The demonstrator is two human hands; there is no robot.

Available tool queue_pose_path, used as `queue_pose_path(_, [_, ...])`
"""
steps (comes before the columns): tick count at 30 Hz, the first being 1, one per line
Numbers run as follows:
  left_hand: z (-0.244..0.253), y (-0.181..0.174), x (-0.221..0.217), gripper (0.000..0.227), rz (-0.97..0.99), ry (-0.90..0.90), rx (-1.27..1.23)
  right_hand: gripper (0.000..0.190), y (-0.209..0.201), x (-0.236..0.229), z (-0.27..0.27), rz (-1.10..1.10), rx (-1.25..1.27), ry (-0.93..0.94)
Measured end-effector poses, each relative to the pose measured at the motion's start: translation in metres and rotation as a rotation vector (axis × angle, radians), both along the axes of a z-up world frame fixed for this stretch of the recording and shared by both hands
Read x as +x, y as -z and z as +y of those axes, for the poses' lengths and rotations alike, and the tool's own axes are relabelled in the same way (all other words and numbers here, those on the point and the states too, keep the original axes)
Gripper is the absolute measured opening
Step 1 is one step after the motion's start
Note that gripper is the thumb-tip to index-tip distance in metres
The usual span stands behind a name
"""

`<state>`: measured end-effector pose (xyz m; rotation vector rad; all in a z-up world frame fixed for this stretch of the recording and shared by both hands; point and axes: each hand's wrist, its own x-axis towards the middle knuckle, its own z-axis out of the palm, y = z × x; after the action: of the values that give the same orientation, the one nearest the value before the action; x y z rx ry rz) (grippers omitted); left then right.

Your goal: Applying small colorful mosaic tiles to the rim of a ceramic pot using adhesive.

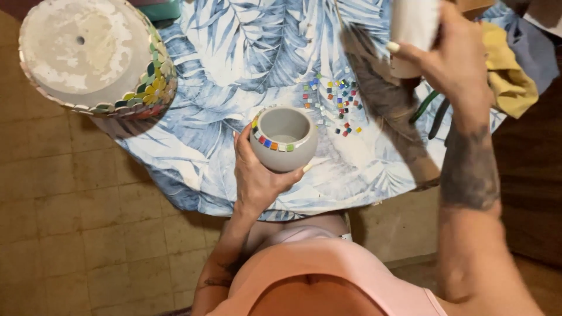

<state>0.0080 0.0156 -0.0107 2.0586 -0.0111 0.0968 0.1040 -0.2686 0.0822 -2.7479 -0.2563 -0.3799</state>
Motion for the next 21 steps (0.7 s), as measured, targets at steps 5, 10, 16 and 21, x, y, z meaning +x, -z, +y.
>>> queue_pose_path(5, [-0.002, -0.001, 0.001, 0.102, -0.063, -0.005, -0.008, 0.044, 0.051, 0.041, -0.016, 0.352, -0.590, 0.224])
queue_pose_path(10, [-0.004, -0.003, 0.002, 0.101, -0.082, -0.019, -0.012, 0.032, 0.076, 0.003, -0.001, -0.089, -0.634, 0.172])
queue_pose_path(16, [-0.005, -0.005, 0.001, 0.102, -0.025, 0.005, -0.211, 0.016, 0.115, -0.027, 0.014, 0.322, -0.122, 0.212])
queue_pose_path(21, [-0.005, -0.007, 0.001, 0.101, -0.039, 0.016, -0.195, 0.018, 0.095, -0.008, 0.022, 0.536, -0.095, 0.364])
